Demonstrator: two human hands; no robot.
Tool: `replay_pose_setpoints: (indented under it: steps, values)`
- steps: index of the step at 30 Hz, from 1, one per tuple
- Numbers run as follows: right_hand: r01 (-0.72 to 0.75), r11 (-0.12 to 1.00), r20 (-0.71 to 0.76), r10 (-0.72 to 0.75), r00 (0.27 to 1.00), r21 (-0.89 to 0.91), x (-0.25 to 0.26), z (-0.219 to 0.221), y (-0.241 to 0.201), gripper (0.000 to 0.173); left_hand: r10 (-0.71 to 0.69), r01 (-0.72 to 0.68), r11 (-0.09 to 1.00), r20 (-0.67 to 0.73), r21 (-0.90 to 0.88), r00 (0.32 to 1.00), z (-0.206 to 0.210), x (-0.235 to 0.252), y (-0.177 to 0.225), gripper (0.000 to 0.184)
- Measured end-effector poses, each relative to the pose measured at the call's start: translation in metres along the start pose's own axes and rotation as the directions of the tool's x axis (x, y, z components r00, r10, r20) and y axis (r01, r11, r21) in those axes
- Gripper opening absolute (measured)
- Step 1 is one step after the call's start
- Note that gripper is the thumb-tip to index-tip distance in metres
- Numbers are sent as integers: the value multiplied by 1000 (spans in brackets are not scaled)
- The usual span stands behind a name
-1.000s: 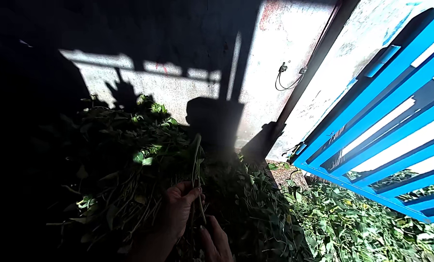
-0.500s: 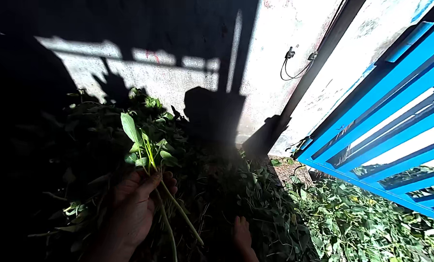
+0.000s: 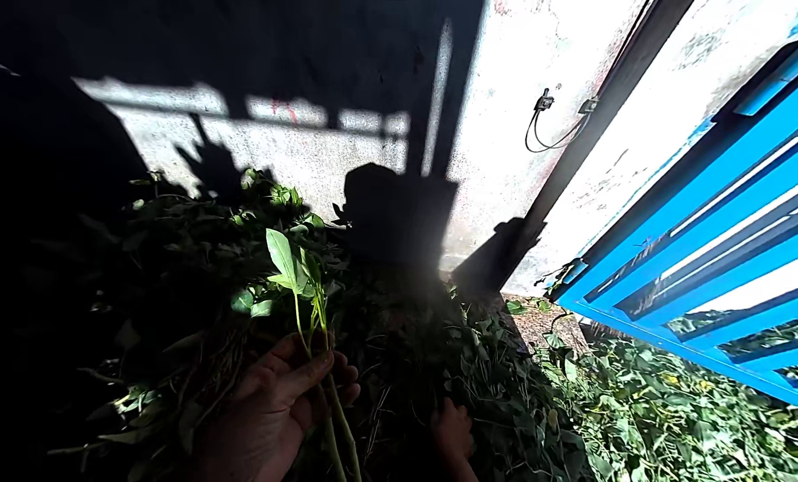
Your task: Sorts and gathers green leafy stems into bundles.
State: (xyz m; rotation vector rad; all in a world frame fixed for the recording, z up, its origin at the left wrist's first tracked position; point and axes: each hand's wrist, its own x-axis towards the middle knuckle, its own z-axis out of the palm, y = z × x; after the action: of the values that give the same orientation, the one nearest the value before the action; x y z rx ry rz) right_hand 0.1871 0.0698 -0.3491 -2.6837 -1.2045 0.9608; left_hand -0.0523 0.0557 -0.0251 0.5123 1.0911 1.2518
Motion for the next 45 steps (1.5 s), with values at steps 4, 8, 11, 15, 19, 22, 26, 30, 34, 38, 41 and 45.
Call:
replay_pose_setpoints:
  steps: [4,8,11,15,19,22,26,30,34,38,41,45]
  values:
    - [172,899,-195,-99,976,404,-56,-28,-10,35,1,0,1000,36,-19,999,-2,1,-3,24]
    - [91,825,113,-184,976,558,-78,-26,11,34,-47,47,999,-18,-11,999,2,0,-6,12]
    - [202,776,-40,-222,974,597,-97,-44,11,34,-71,71,997,-89,-8,993,6,2,-11,7]
    - [330,525,-220,-263,939,784,-142,-72,8,32,-87,90,996,-100,26,991,3,2,-22,7]
    - [313,319,-183,-377,908,895,-174,-73,13,35,-101,105,989,-42,104,994,1,5,-38,7]
    - [378,199,-260,-445,857,904,-191,-62,14,36,-129,129,980,-8,150,992,-1,3,-53,8]
    - [468,147,-337,-515,788,871,-202,-59,11,35,-122,118,975,15,187,992,0,0,-67,9]
    - [547,139,-373,-593,714,825,-207,-53,10,33,-69,65,978,12,197,998,0,-1,-73,11]
    - [620,121,-398,-669,628,775,-211,-46,6,31,-3,0,967,11,255,1000,-4,5,-77,19]
    - [709,137,-433,-708,559,691,-211,-46,6,29,43,-46,942,19,331,999,-4,5,-76,19]
    - [617,192,-315,-723,614,763,-215,-61,1,37,47,-65,931,58,360,997,-2,4,-72,15]
    - [324,126,-178,-627,758,937,-223,-86,-15,20,16,-69,918,137,390,990,0,0,-74,14]
